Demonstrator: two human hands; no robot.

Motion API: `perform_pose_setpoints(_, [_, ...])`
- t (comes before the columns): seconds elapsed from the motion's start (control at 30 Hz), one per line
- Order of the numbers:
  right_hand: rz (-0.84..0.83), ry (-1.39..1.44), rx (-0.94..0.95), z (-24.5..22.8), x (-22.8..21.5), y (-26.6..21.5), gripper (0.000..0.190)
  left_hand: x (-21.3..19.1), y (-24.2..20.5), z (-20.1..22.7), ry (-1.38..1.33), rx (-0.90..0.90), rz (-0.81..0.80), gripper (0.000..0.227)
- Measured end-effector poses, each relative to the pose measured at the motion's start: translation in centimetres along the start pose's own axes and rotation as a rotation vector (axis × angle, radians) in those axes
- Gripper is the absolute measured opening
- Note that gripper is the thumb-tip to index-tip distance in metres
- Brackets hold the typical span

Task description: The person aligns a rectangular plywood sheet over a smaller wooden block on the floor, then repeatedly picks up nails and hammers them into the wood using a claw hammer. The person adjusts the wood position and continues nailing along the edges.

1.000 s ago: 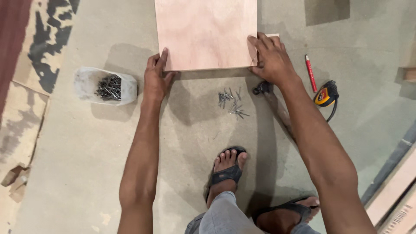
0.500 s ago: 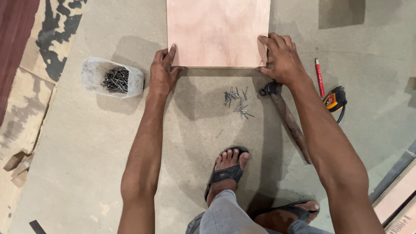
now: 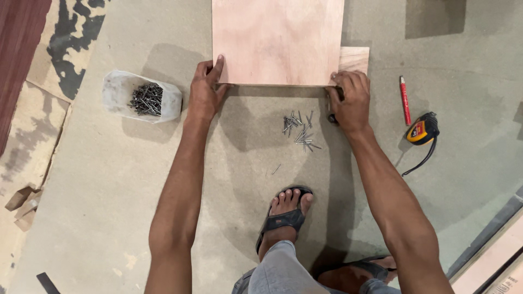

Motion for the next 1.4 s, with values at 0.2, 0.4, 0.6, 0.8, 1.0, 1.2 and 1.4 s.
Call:
perform_pose_setpoints(0.2, [0.024,0.048,0.026,0.2,-0.1,0.1,0.030,-0.2,-0.3,0.2,0.069,0.103,0.029,0.085])
perform_pose_setpoints(0.4, [0.003,0.064,0.043,0.3,-0.4,0.2,0.029,0.0,-0.3,0.4,0.057,0.079,0.021,0.085])
perform_pose_setpoints(0.6, [-0.026,0.026,0.016,0.3,-0.5,0.5,0.028,-0.2,-0.6,0.4,0.051,0.068,0.025,0.083])
perform_pose_setpoints(0.8, [-0.052,0.014,0.032,0.7,-0.4,0.6,0.027,-0.4,-0.4,0.5,0.021,0.040,0.001,0.079])
perform_pose_setpoints(1.0, [-0.041,0.034,0.041,0.4,-0.9,0.9,0.028,-0.8,-1.1,1.2,0.045,0.039,0.016,0.075])
perform_pose_setpoints(1.2, [-0.053,0.022,0.032,0.1,-0.9,1.1,0.030,-0.6,-2.9,1.7,0.043,0.028,0.133,0.074])
perform_pose_setpoints(1.4, [-0.045,0.024,0.040,0.4,-1.0,0.9,0.030,0.1,-4.6,1.3,-0.062,-0.057,0.243,0.080])
Point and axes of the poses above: each hand's wrist, its own y-axis towards the middle knuckle, its own x-axis out of the palm, z = x × y, the point moved 4 cm from there along y, towards the middle knuckle, and after that the axes turned 11 degrees about z, right-handed, at the moved point
